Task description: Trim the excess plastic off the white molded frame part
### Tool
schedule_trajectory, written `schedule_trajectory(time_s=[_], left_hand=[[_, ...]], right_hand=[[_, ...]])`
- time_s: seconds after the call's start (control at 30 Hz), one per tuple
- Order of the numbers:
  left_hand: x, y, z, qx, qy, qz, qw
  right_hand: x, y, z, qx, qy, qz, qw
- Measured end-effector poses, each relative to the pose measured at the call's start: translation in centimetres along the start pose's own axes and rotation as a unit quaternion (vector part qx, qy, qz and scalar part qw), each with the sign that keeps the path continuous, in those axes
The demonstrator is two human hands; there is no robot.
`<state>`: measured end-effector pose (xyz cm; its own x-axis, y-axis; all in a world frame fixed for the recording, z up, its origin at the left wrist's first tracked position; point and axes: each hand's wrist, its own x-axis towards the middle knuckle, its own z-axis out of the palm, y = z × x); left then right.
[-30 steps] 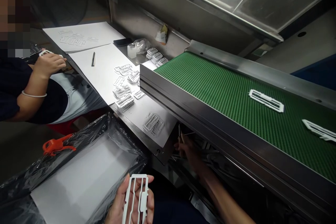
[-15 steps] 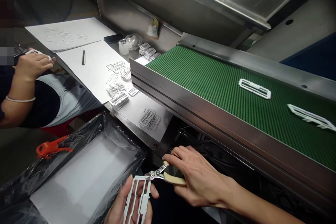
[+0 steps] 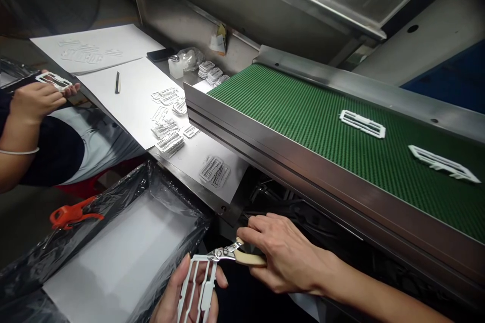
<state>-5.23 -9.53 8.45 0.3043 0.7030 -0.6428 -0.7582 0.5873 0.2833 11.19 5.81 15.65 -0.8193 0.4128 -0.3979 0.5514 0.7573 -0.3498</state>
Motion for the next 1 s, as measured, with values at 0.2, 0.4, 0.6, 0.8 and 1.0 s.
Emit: schedule_trajectory(time_s=[0.2,0.4,0.6,0.8,1.0], left_hand=[[0.8,-0.5,-0.7,-0.049,-0.034,0.046,0.997],[0.3,0.4,0.2,-0.112,-0.004,0.076,0.991],[0.1,1.0,0.9,-0.117,-0.003,0.078,0.990],[0.3,1.2,1.0,-0.108,0.010,0.071,0.992],[0.0,1.9,2.0,-0.128,0.031,0.045,0.990]], right_hand=[[0.3,0.0,0.7,0.058,0.028,-0.006,0.998],[0.8,0.6,1.4,0.291,0.018,0.172,0.941],[0.7,2.4,2.7,0.332,0.030,0.258,0.907],[0.4,3.4,4.9,0.402,0.051,0.294,0.866],[-0.1,4.0,6.6,0.453,0.091,0.284,0.840]])
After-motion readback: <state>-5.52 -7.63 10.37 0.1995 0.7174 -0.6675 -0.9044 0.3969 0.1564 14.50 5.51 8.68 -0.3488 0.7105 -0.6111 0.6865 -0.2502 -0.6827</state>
